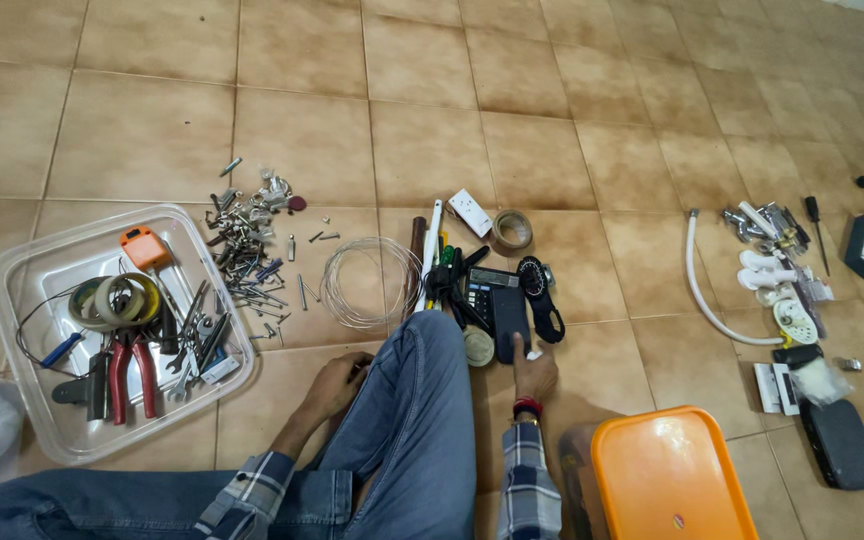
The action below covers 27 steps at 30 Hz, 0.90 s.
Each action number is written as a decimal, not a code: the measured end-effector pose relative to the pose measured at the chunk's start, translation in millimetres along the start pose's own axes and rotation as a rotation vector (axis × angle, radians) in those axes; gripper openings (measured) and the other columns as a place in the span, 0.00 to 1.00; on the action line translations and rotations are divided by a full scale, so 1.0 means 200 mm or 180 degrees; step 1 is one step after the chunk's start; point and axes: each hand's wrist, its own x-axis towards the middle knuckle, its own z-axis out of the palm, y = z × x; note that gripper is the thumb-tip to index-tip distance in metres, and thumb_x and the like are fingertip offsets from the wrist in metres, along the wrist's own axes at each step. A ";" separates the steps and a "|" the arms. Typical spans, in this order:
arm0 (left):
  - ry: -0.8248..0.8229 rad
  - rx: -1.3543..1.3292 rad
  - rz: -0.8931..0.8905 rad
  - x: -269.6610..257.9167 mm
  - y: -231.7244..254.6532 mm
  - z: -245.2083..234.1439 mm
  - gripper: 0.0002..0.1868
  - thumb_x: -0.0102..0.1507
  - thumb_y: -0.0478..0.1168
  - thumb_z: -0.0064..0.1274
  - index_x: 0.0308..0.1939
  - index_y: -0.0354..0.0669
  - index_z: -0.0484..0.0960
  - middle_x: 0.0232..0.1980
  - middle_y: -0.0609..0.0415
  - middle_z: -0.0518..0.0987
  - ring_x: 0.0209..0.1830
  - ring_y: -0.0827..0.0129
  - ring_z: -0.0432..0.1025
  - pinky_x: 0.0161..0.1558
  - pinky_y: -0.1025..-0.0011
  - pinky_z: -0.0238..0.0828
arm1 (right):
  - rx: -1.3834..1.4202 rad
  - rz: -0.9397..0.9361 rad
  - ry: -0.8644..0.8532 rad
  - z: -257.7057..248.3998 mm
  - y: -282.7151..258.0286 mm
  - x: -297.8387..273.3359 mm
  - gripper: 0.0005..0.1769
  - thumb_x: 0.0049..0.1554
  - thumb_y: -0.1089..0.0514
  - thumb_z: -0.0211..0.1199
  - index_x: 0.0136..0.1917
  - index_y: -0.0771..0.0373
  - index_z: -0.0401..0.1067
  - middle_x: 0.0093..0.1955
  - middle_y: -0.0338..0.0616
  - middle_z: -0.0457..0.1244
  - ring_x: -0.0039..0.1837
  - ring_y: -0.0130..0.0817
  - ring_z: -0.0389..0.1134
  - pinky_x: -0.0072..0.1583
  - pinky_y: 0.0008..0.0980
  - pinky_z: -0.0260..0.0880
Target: The person applies adhesive tape to a small electronic component and a piece of cardboard while sitting on the floor surrounded by tools and hardware.
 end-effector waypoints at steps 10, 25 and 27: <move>0.0084 0.0199 0.0115 0.00 0.00 0.00 0.15 0.64 0.37 0.51 0.53 0.39 0.82 0.51 0.42 0.84 0.51 0.52 0.79 0.53 0.60 0.75 | -0.0397 -0.0367 -0.0675 -0.11 -0.08 -0.05 0.38 0.47 0.26 0.68 0.53 0.59 0.79 0.45 0.58 0.71 0.48 0.58 0.72 0.48 0.52 0.72; 0.0052 0.0039 0.0020 -0.02 0.08 -0.03 0.15 0.65 0.38 0.50 0.54 0.39 0.82 0.52 0.44 0.84 0.50 0.54 0.80 0.53 0.62 0.77 | -0.0484 -0.0471 -0.1000 -0.06 -0.04 -0.04 0.32 0.49 0.30 0.67 0.52 0.57 0.80 0.44 0.57 0.71 0.48 0.58 0.72 0.48 0.53 0.72; 0.0071 0.0022 0.0015 -0.03 0.09 -0.04 0.15 0.66 0.38 0.49 0.54 0.39 0.82 0.52 0.45 0.84 0.50 0.55 0.80 0.53 0.62 0.77 | -0.0475 -0.0495 -0.1089 -0.09 -0.06 -0.02 0.31 0.50 0.30 0.67 0.52 0.57 0.80 0.44 0.56 0.71 0.47 0.58 0.72 0.48 0.53 0.71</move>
